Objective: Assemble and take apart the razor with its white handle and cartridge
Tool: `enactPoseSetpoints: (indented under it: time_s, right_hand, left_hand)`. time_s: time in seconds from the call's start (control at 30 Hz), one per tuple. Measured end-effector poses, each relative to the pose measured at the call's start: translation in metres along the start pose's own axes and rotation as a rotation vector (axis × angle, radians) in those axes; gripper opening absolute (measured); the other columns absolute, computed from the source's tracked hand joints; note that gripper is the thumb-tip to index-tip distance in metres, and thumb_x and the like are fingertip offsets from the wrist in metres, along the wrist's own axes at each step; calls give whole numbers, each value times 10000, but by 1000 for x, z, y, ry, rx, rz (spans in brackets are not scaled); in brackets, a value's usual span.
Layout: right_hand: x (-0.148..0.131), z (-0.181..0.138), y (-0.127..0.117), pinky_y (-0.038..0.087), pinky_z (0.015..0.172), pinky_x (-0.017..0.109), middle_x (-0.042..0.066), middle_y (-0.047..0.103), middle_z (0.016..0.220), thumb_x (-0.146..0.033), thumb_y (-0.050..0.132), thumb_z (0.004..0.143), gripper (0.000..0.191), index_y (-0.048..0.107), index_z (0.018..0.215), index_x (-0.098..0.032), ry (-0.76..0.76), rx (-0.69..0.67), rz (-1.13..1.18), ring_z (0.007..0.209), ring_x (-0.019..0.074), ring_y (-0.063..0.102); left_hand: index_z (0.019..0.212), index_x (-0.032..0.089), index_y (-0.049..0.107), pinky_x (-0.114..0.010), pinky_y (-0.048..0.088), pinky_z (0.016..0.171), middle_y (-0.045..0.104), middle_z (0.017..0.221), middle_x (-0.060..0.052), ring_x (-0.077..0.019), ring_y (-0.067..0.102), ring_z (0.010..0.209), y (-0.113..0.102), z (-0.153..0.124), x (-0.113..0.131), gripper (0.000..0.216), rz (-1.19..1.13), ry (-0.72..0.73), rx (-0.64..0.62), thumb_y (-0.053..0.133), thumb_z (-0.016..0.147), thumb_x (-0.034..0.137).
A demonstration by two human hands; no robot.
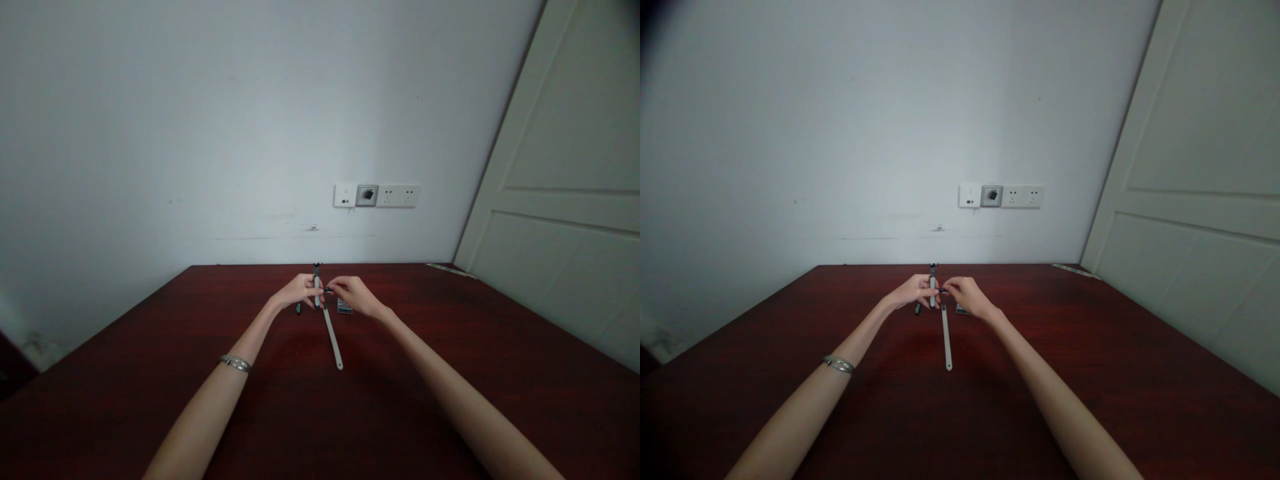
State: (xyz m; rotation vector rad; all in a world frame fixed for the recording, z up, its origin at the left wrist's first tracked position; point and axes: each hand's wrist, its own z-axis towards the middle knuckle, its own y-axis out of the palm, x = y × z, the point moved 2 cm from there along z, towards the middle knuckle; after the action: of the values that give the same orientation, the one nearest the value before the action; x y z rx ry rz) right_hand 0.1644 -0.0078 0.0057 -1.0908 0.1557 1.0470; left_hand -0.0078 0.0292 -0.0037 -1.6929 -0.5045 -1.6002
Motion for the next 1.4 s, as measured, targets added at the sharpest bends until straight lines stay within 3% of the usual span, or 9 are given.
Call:
enactPoseSetpoints:
  time_s: [0.13, 0.37, 0.57, 0.77, 1.0, 1.1, 1.4]
  right_hand:
    - [-2, -1, 0, 428, 650, 231, 50, 681, 775, -234, 458, 830, 242, 682, 804, -144, -8, 4, 18, 697, 140, 592]
    - [6, -2, -7, 479, 698, 265, 69, 688, 900, -230, 553, 769, 288, 633, 1030, -138, 23, 10, 157, 727, 149, 628]
    - [15, -3, -10, 489, 744, 291, 68, 699, 893, -214, 565, 748, 234, 677, 941, -143, 25, 18, 175, 791, 175, 641]
    - [6, -5, -7, 486, 786, 308, 81, 706, 906, -228, 589, 735, 225, 702, 906, -135, 27, 52, 184, 833, 191, 645]
    - [8, -5, -9, 520, 696, 319, 93, 710, 888, -290, 610, 725, 261, 710, 916, -142, 82, 112, 219, 753, 201, 657]
    - [15, -4, -13, 523, 678, 324, 95, 715, 841, -319, 615, 725, 297, 701, 933, -124, 131, 162, 266, 719, 203, 661]
    - [30, 6, -14, 529, 657, 335, 99, 713, 763, -408, 662, 664, 414, 689, 939, -99, 216, 255, 477, 700, 205, 665]
  left_hand:
    - [850, 122, 493, -248, 526, 525, 672, 727, -97, -185, 670, 640, -2, 1, -1, 279, 4, 12, 18, 655, 724, 311]
    - [848, 126, 482, -253, 528, 513, 657, 693, -73, -181, 667, 618, -3, 1, -1, 273, -18, 56, 80, 645, 727, 308]
    - [831, 124, 475, -262, 534, 522, 656, 695, -79, -187, 669, 628, -3, -2, 2, 276, -37, 45, 87, 651, 720, 305]
    - [836, 122, 478, -271, 540, 538, 656, 707, -81, -189, 669, 639, -3, -3, 1, 274, -52, 37, 72, 648, 727, 307]
    - [883, 130, 472, -256, 532, 546, 660, 742, -83, -182, 669, 668, -6, -5, 5, 307, -63, 55, 89, 656, 727, 319]
    - [881, 133, 481, -247, 529, 548, 663, 776, -89, -179, 667, 701, -9, -6, 8, 279, -31, 71, 178, 647, 735, 304]
    - [871, 143, 497, -224, 520, 467, 628, 712, -34, -146, 646, 636, -11, -7, 9, 221, 19, 118, 610, 597, 770, 311]
